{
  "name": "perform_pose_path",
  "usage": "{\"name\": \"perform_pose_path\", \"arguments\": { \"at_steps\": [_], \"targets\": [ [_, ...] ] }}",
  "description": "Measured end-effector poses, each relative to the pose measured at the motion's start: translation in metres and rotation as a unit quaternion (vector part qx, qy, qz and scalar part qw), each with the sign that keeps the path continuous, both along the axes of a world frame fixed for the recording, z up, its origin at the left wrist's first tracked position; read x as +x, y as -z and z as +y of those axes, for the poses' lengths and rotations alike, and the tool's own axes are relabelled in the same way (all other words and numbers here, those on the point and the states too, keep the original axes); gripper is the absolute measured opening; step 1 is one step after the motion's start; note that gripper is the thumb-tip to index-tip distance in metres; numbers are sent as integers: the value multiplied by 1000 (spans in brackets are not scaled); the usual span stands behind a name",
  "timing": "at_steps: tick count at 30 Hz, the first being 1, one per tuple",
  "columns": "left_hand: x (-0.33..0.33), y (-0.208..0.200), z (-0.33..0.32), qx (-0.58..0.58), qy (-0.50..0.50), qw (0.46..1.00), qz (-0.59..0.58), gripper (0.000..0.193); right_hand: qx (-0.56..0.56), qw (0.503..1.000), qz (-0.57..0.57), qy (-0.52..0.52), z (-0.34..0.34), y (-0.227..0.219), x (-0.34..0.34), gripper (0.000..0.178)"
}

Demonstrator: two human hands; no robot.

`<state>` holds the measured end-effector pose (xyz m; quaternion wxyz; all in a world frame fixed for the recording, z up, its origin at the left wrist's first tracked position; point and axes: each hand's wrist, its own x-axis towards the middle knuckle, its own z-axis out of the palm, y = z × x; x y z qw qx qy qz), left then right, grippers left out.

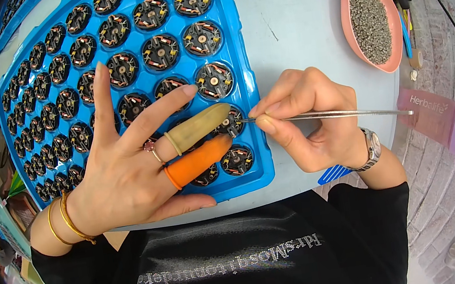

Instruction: The person assembles small electronic components by picking them from a storage box with tweezers and placing them into a blue grid tray.

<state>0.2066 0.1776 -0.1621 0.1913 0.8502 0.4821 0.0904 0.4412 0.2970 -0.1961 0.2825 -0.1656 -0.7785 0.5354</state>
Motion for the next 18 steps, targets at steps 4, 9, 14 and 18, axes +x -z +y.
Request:
{"name": "perform_pose_path", "arguments": {
  "at_steps": [4, 9, 14, 18],
  "targets": [
    [-1, 1, 0, -5, 4, 1000, 5, 53, -40, 999, 7, 22, -2, 0, 0, 19],
    [-1, -1, 1, -4, 10, 1000, 12, 54, 17, 1000, -5, 6, -1, 0, 1, 21],
    [-1, 0, 0, -3, 5, 1000, 10, 54, 140, 989, -32, -27, -3, -5, 0, 24],
    [-2, -2, 2, -6, 14, 1000, 17, 53, 155, 986, -50, -36, -3, -3, 2, 22]
  ]
}}
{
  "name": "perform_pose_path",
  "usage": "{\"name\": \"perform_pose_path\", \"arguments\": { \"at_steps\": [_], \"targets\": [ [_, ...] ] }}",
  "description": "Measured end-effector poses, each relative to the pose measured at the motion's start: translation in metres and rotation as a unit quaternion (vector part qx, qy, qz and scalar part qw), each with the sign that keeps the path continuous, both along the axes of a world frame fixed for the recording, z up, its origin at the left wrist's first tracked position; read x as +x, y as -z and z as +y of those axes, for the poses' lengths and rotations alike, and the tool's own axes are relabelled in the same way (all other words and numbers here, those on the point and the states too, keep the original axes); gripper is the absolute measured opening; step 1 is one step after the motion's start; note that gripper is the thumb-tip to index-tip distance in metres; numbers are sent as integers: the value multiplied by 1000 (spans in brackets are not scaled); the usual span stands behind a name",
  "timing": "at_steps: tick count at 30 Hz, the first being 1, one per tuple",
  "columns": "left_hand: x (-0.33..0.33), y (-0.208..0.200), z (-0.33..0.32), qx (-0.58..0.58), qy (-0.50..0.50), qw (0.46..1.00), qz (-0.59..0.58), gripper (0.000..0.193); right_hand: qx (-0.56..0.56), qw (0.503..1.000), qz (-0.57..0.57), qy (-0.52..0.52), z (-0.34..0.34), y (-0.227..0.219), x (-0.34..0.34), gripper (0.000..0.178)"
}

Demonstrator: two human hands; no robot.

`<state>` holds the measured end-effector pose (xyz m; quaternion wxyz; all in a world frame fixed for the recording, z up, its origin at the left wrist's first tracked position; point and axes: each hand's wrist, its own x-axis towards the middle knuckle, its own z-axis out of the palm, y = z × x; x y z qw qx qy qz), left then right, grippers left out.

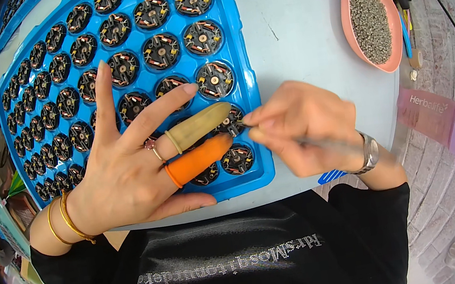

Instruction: The person assembles small electronic components by picking them from a storage box with tweezers and placing them into a blue grid tray.

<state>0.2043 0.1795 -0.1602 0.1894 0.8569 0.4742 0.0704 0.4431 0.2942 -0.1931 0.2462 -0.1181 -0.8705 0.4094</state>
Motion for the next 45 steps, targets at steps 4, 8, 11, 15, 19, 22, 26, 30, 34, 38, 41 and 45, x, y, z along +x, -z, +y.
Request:
{"name": "perform_pose_path", "arguments": {
  "at_steps": [4, 8, 11, 15, 19, 22, 26, 30, 34, 38, 41, 45],
  "targets": [
    [1, 3, -3, 13, -13, 1000, 7, 53, -308, 950, 40, 40, 2, 6, -2, 22],
    [1, 3, -2, 13, -3, 1000, 5, 53, -379, 925, 20, 20, 6, 5, -1, 22],
    [3, 4, -4, 18, -9, 1000, 9, 53, -377, 926, 18, 0, 11, 4, -3, 21],
    [3, 3, -4, 17, -18, 1000, 3, 53, -251, 968, -12, -21, 12, -3, -4, 18],
    [4, 8, -6, 20, -31, 999, -20, 53, 130, 978, -34, -158, 7, -13, 0, 28],
    [5, 7, -5, 10, -23, 999, -24, 54, 209, 968, 44, -130, -4, -4, 1, 27],
    [3, 3, -4, 1, -15, 1000, -9, 55, -112, 994, 7, 7, -2, 2, 5, 25],
    [5, 5, -2, 1, -18, 1000, -20, 57, -274, 961, 32, 32, 5, 4, 3, 19],
    [4, 4, -3, -6, -14, 1000, -13, 57, -279, 960, 25, 12, 9, 6, 4, 21],
    [4, 5, -2, -2, -18, 1000, -12, 57, -236, 972, 8, -15, 11, 6, 4, 22],
    [4, 5, -2, -1, -16, 1000, -10, 57, -144, 989, -4, -31, 11, 5, 4, 22],
    [2, 3, 1, 1, -15, 1000, -15, 57, -87, 996, -26, -26, 5, -2, 3, 22]
  ]
}}
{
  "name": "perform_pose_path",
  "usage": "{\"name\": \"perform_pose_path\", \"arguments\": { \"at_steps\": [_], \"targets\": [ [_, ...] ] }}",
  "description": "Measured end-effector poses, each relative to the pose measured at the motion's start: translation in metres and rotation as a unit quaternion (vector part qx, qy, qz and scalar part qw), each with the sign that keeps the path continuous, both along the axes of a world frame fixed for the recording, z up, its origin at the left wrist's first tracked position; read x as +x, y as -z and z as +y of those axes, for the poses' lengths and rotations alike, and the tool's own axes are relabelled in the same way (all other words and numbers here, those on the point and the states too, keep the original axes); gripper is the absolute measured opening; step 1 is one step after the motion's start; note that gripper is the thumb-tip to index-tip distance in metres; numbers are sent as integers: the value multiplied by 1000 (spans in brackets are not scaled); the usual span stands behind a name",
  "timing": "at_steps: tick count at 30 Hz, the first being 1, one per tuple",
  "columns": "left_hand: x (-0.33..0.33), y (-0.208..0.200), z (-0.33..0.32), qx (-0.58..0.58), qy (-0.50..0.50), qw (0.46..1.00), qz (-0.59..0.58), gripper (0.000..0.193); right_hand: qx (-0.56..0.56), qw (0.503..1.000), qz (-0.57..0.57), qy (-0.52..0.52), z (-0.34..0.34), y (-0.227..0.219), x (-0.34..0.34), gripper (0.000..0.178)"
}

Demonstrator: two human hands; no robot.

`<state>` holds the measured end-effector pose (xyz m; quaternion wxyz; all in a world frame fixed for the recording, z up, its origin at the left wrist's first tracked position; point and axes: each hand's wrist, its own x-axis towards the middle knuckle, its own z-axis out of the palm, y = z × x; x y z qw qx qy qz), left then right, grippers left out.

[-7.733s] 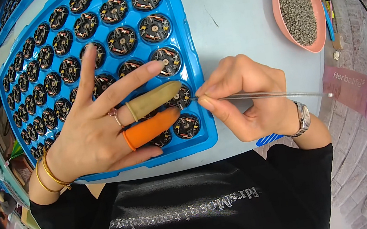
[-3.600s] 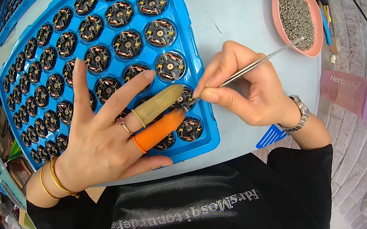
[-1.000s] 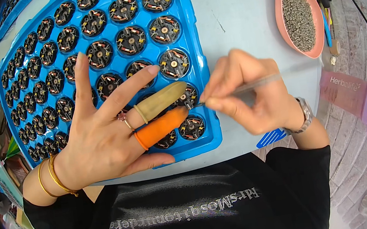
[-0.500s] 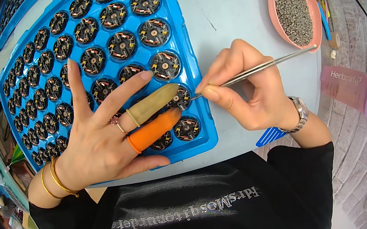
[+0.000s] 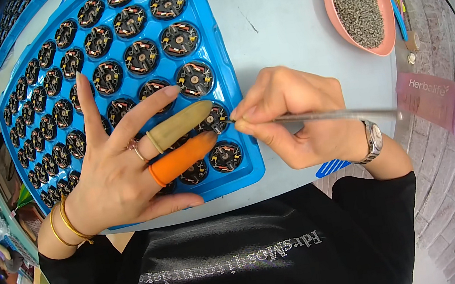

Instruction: The person assembles small electronic components by picking them from a storage box with tweezers and placing them into a blue grid tray.

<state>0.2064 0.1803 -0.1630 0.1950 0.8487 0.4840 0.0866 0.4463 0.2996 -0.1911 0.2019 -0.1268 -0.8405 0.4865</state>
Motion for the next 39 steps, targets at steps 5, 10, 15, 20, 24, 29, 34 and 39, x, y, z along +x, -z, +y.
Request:
{"name": "perform_pose_path", "arguments": {
  "at_steps": [5, 10, 15, 20, 24, 29, 34, 39],
  "targets": [
    [-4, 2, 7, 21, 14, 1000, -19, 65, -169, 974, 117, 97, -8, 8, -1, 18],
    [-8, -1, 6, 25, 27, 999, -10, 71, -57, 998, 29, 12, -9, 3, -1, 24],
    [-12, -2, 7, 17, 55, 998, 26, 67, -55, 998, 15, 28, -11, 2, -4, 22],
    [-13, -6, 7, 3, 69, 996, 62, 62, -64, 997, -3, 38, -12, -3, -6, 21],
    [-12, -3, 6, -2, 69, 996, 62, 60, -16, 999, 11, 36, -16, 1, -4, 22],
    [-11, -2, 5, 6, 65, 996, 59, 60, 37, 997, 54, 36, -16, 5, -2, 24],
    [-10, -2, 4, 15, 58, 996, 63, 61, 47, 998, 30, 31, -13, 0, -3, 25],
    [-9, -1, 5, 28, 53, 997, 57, 61, -15, 998, 43, 54, -14, 2, -2, 24]
  ]
}}
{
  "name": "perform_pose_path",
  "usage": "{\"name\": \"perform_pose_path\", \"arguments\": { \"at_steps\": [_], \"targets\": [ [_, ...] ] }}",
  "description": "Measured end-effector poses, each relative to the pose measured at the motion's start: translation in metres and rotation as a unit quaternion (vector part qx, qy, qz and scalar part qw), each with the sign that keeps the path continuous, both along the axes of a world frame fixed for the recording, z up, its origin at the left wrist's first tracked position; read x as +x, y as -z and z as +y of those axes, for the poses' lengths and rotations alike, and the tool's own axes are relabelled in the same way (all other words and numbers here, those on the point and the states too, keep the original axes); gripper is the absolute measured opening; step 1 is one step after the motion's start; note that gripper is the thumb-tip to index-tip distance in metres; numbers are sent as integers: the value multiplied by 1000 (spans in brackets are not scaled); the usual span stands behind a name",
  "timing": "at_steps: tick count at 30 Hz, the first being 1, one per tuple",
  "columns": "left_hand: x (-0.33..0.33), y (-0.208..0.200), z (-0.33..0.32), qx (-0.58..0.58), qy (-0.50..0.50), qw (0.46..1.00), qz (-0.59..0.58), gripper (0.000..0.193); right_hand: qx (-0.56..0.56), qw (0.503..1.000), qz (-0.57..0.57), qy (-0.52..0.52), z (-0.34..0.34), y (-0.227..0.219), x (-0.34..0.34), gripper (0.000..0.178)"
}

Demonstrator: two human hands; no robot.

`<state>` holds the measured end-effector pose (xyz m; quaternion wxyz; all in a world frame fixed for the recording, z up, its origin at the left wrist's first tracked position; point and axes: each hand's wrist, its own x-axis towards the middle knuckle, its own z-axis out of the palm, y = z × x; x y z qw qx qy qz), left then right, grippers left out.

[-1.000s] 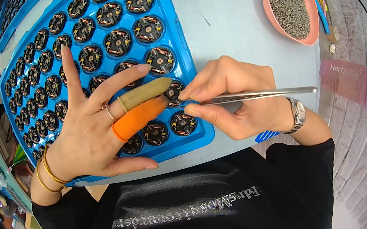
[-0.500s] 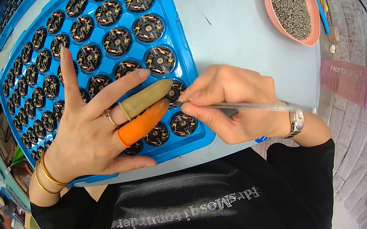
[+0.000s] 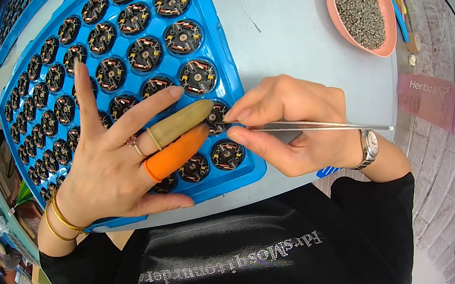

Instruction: The person assembles small electronic components by picking them from a storage box with tweezers and placing them into a blue grid tray.

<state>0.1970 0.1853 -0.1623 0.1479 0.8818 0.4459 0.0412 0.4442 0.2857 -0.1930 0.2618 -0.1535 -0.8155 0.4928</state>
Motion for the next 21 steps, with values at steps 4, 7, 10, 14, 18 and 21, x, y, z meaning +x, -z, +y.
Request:
{"name": "perform_pose_path", "arguments": {
  "at_steps": [4, 7, 10, 14, 18, 21],
  "targets": [
    [1, 2, -1, 12, -17, 1000, -23, 60, -9, 999, -29, -14, 1, -5, -1, 23],
    [1, -1, -1, -6, -4, 1000, 10, 60, -14, 999, -32, -13, 0, -5, -2, 22],
    [2, 0, -2, 17, -10, 1000, 9, 61, -23, 999, -33, -10, 2, -5, -4, 20],
    [2, 3, -3, 27, -14, 1000, 7, 62, -53, 997, -51, 1, 3, -7, -4, 19],
    [1, 1, -3, 28, -3, 999, 26, 62, -89, 994, -59, 10, 1, -6, -4, 19],
    [-1, -3, -3, 10, 14, 998, 52, 61, -97, 993, -58, 19, 0, -6, -5, 19]
  ]
}}
